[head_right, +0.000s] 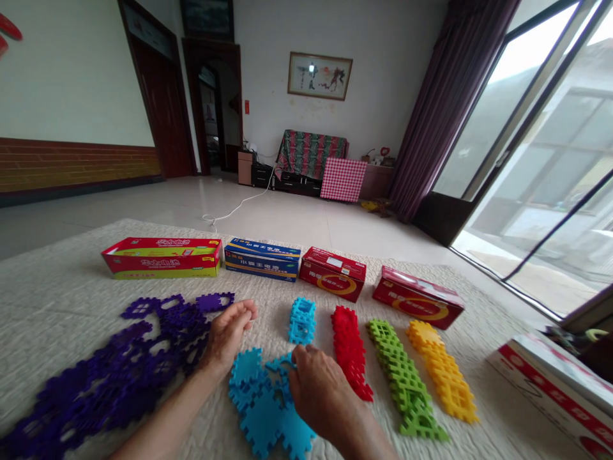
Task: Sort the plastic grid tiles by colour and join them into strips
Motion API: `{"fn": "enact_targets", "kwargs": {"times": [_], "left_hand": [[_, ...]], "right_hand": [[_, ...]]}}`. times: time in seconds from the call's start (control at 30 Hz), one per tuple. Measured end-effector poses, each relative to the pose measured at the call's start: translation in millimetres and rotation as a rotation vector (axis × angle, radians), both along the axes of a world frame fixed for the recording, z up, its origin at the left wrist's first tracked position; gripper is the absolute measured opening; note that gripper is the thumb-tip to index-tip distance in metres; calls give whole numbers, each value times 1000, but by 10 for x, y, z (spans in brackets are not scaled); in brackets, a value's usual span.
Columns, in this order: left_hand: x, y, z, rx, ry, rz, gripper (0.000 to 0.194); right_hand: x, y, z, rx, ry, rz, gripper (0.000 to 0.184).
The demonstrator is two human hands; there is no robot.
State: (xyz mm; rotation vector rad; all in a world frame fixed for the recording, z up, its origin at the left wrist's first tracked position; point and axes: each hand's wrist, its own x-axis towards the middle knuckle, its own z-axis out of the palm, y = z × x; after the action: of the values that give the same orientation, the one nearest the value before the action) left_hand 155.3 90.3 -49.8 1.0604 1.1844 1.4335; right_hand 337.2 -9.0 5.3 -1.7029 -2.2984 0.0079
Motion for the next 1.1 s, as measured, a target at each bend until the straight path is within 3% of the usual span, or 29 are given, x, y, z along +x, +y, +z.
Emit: {"fn": "enact_targets", "kwargs": {"times": [0.2, 0.53, 0.7, 0.93, 1.0, 1.1], "left_hand": [[-56, 13, 101, -100, -223, -116, 34], [-70, 35, 135, -152, -375, -104, 36], [-59, 45, 135, -148, -386, -89, 36], [-47, 56, 116, -156, -371, -79, 35], [-47, 52, 120, -153, -367, -74, 35], [-43, 40, 128, -151, -361, -67, 35]], "right_hand": [[-103, -52, -13, -265, 73, 8, 14], [-332, -139, 125, -405, 155, 112, 23], [-343, -57, 119, -280, 146, 80, 19], [-434, 145, 117, -70, 91, 431, 24], [-452, 176, 73, -74, 47, 467, 16], [-454, 192, 7, -87, 23, 472, 18]]}}
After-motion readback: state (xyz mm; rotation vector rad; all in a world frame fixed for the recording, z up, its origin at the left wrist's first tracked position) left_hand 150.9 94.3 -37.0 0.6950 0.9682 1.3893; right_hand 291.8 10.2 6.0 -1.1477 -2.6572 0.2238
